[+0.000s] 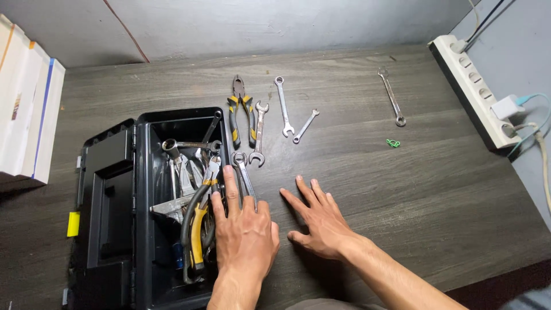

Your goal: Remove tools from a toolbox and arrange them in an organized line on a desk.

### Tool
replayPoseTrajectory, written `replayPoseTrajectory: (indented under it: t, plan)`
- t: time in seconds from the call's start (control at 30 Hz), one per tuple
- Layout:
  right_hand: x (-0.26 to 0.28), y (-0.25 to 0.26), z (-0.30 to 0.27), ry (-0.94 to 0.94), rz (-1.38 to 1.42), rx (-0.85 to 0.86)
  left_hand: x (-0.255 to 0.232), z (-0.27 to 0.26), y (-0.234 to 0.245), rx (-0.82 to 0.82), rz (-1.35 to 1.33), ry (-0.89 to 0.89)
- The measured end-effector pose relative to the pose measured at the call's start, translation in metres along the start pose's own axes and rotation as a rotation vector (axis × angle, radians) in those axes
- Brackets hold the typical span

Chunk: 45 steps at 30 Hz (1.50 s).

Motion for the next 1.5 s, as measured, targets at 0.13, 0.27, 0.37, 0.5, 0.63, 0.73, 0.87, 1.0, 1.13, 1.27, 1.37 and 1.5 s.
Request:
replayPoseTrajectory:
  t: [0.13,0.27,0.37,0.5,0.63,0.73,0.87,1.0,1.13,1.27,1.37,1.5]
  plan:
    - [-0.001,0.001,0.001,0.003,-0.001,0.011,0.0,0.0,0.001,-0.021,-0.04,0.006]
    - [-0.002,0.0,0.001,0.014,-0.004,0.013,0.0,-0.001,0.0,-0.021,-0.036,0.01]
    - [-0.003,0.0,0.001,0.016,-0.005,0.012,0.0,0.0,0.0,-0.04,-0.035,0.005]
    - [-0.003,0.001,0.001,0.008,-0.009,0.03,0.0,0.0,-0.001,-0.044,-0.026,0.004]
    - [-0.004,0.002,0.001,0.02,-0.007,0.037,0.0,0.0,-0.002,-0.045,-0.017,0.011]
    - [-0.004,0.002,0.0,0.014,-0.015,0.044,-0.001,0.0,-0.002,-0.05,-0.007,0.01]
    - [-0.005,0.002,-0.001,0.014,-0.011,0.041,-0.001,0.0,-0.003,-0.055,0.0,0.007]
    - [-0.005,0.002,0.0,0.009,-0.007,0.044,-0.001,-0.001,-0.001,-0.066,0.0,0.004]
    - [-0.006,0.002,-0.001,0.026,-0.006,0.025,-0.001,0.0,-0.001,-0.086,-0.039,0.0]
    - [-0.006,0.002,0.0,0.042,-0.013,0.002,0.0,-0.001,0.001,-0.083,-0.036,-0.003]
    - [-0.009,0.002,0.001,0.061,-0.023,-0.032,0.0,-0.001,0.001,-0.082,-0.03,0.003]
    - [-0.011,0.014,0.003,0.046,-0.032,-0.052,0.0,-0.001,-0.001,-0.085,-0.034,0.002]
Point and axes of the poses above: each hand's wrist, its own z-axis towards the middle knuckle, its own y-axis out of the back of the hand, x = y × z, the point moved 2 cm from there along z, towards the middle knuckle, and after that the axes turned 4 degrees about z, right-handed, at the moved point
